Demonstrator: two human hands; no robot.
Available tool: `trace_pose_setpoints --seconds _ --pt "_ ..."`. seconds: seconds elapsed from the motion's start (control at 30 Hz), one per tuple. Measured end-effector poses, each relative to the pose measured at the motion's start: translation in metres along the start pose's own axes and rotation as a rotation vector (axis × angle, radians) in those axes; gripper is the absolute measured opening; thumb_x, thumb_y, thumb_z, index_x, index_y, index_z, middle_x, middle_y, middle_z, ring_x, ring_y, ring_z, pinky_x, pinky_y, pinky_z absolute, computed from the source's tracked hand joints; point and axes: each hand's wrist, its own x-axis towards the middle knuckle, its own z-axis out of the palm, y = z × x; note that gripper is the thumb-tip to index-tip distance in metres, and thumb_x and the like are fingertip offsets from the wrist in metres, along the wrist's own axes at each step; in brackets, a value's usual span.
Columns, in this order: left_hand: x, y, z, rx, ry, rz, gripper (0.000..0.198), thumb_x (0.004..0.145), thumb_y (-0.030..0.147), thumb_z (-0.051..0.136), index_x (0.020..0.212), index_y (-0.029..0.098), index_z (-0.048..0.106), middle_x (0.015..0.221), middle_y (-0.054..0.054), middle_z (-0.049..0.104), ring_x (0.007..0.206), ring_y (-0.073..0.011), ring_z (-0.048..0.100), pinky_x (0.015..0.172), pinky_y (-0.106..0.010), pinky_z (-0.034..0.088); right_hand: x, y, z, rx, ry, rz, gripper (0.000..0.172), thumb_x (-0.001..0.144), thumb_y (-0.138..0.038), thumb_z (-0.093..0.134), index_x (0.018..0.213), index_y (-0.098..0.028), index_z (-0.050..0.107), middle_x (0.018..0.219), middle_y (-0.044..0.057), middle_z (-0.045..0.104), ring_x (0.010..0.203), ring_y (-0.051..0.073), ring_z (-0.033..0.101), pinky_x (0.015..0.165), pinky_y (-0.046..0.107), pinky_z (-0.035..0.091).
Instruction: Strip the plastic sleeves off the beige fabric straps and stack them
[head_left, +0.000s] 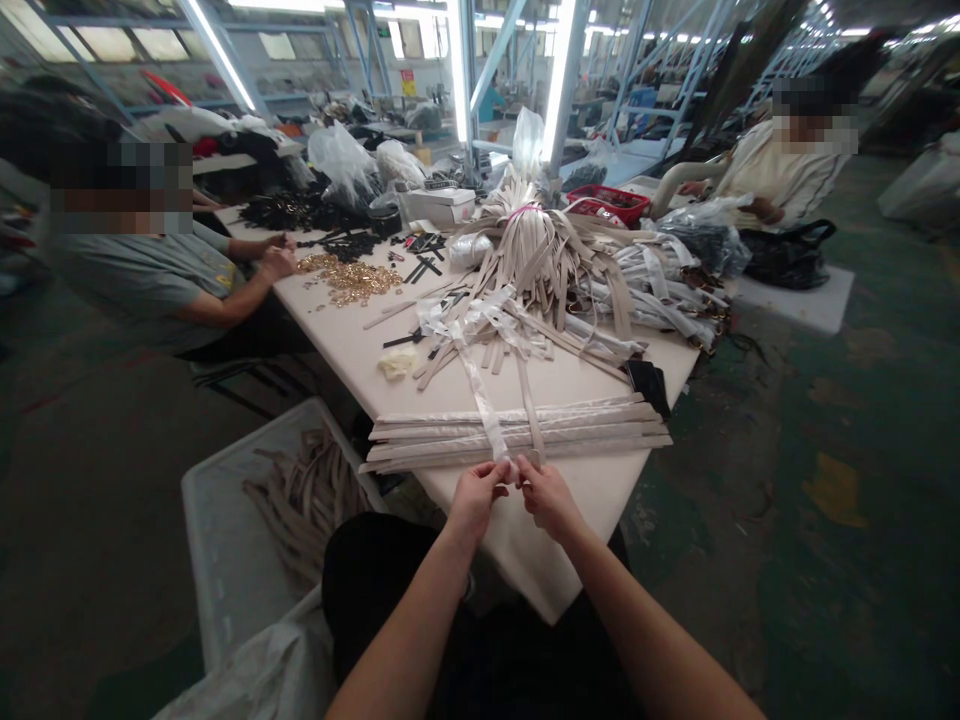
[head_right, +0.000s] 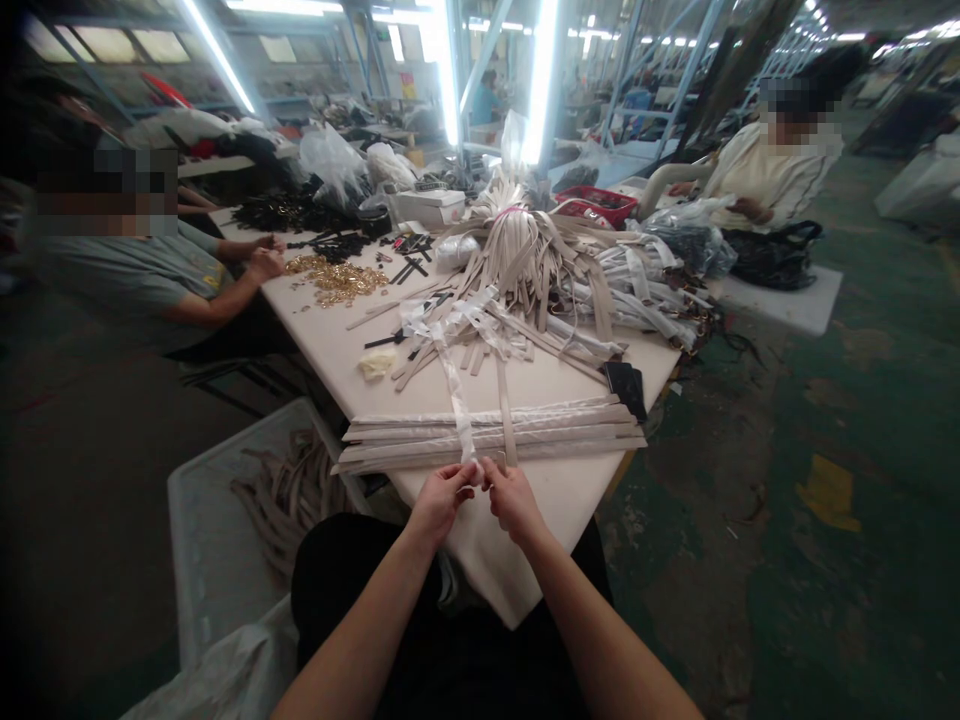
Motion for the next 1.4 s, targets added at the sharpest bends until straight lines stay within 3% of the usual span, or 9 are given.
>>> trace_pose_setpoints --seconds 0.17,0.27,0.37,0.47,0.63,0.7,0.87,1.23,1.4 --pt "0.009 -0.003 0.0 -0.132 0.182 0.034 0.04 0.057 0.041 0.09 0.074 0.01 0.072 0.069 -0.005 0.065 0.06 -0.0104 0.056 0.056 -0.022 0.042 -0.009 -0.003 -0.006 0.157 -0.049 -0.081 0.034 0.084 -0.053 0.059 0.094 -0.021 0.056 0.076 -0.002 0.058 0.044 0.006 0.042 0.038 0.018 0.031" --pt "0.012 -0.003 0.002 -0.214 0.253 0.065 0.04 0.054 0.039 0.092 0.072 0.011 0.069 0.068 -0.004 0.064 0.06 -0.0105 0.057 0.057 -0.023 0.044 -0.017 -0.002 -0.009 0.01 -0.112 -0.145 0.042 0.087 -0.058 0.055 0.093 -0.017 0.06 0.071 0.001 0.06 0.048 0.01 0.053 0.043 0.022 0.043" --pt "0.014 -0.003 0.005 -0.257 0.292 0.085 0.04 0.053 0.037 0.092 0.071 0.011 0.068 0.069 -0.004 0.064 0.062 -0.0105 0.057 0.059 -0.023 0.046 -0.023 0.001 -0.007 -0.142 -0.155 -0.118 0.049 0.091 -0.063 0.047 0.099 -0.017 0.059 0.055 -0.003 0.054 0.037 0.009 0.044 0.036 0.019 0.033" --pt "0.015 -0.003 0.008 -0.255 0.315 0.104 0.041 0.053 0.038 0.092 0.072 0.011 0.068 0.072 -0.004 0.064 0.063 -0.0101 0.057 0.058 -0.022 0.045 -0.024 0.006 -0.002 -0.09 -0.141 -0.086 0.043 0.092 -0.061 0.047 0.1 -0.019 0.056 0.057 -0.005 0.054 0.036 0.007 0.038 0.033 0.017 0.027" --pt "0.015 -0.005 0.014 -0.243 0.342 0.107 0.045 0.053 0.043 0.092 0.074 0.012 0.066 0.069 -0.002 0.061 0.06 -0.0092 0.055 0.052 -0.02 0.043 -0.016 0.011 0.006 -0.024 -0.212 -0.076 0.051 0.087 -0.066 0.051 0.095 -0.016 0.056 0.068 0.001 0.063 0.049 0.013 0.06 0.043 0.022 0.045" --pt "0.013 -0.004 0.016 -0.222 0.354 0.067 0.049 0.053 0.046 0.091 0.077 0.012 0.066 0.068 -0.001 0.06 0.055 -0.008 0.052 0.046 -0.019 0.039 -0.014 0.012 0.007 -0.056 -0.295 -0.022 0.055 0.087 -0.07 0.048 0.095 -0.016 0.056 0.06 0.001 0.063 0.041 0.013 0.057 0.04 0.022 0.042" --pt "0.009 -0.003 0.019 -0.203 0.313 0.023 0.051 0.054 0.048 0.09 0.08 0.013 0.063 0.067 0.001 0.058 0.049 -0.0055 0.049 0.041 -0.017 0.036 -0.013 0.007 0.009 -0.051 -0.329 0.012 0.057 0.086 -0.073 0.045 0.091 -0.016 0.057 0.048 -0.004 0.058 0.029 0.008 0.043 0.034 0.018 0.025" --pt "0.01 -0.002 0.02 -0.216 0.246 0.004 0.048 0.054 0.045 0.091 0.078 0.012 0.065 0.065 0.0 0.06 0.05 -0.0058 0.052 0.044 -0.015 0.039 -0.01 0.005 0.006 0.015 -0.384 0.051 0.049 0.088 -0.067 0.049 0.085 -0.018 0.053 0.047 -0.004 0.059 0.03 0.008 0.042 0.034 0.019 0.023" --pt "0.01 -0.002 0.017 -0.19 0.218 -0.011 0.045 0.055 0.044 0.09 0.076 0.012 0.067 0.061 0.001 0.059 0.044 -0.0037 0.046 0.039 -0.015 0.031 -0.007 0.007 0.005 -0.007 -0.428 0.087 0.051 0.087 -0.068 0.051 0.087 -0.017 0.055 0.049 -0.003 0.06 0.031 0.008 0.044 0.034 0.019 0.024"
